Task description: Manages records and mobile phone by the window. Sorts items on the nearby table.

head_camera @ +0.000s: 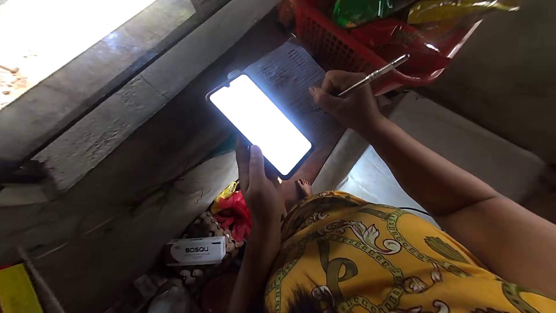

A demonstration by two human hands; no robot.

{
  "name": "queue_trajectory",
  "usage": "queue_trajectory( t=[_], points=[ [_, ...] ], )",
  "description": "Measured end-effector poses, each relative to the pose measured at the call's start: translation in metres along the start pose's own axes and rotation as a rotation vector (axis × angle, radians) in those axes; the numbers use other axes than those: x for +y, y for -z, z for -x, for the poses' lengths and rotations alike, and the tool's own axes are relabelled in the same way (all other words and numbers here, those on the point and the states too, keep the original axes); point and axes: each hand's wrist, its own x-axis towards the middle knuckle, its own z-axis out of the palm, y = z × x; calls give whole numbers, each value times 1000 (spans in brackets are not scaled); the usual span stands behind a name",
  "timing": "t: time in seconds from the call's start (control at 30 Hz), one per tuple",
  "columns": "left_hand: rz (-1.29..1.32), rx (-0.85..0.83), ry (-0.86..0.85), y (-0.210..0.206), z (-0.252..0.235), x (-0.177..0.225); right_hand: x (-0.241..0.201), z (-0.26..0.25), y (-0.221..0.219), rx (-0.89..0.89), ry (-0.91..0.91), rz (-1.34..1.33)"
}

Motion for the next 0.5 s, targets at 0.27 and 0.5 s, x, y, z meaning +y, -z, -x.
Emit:
queue_trajectory(
  t=[0.27,0.5],
  points=[
    [21,7,-13,0,1,0,-2,0,0,-13,7,-5],
    [3,17,-17,0,1,0,-2,-1,0,29,2,-4]
  ],
)
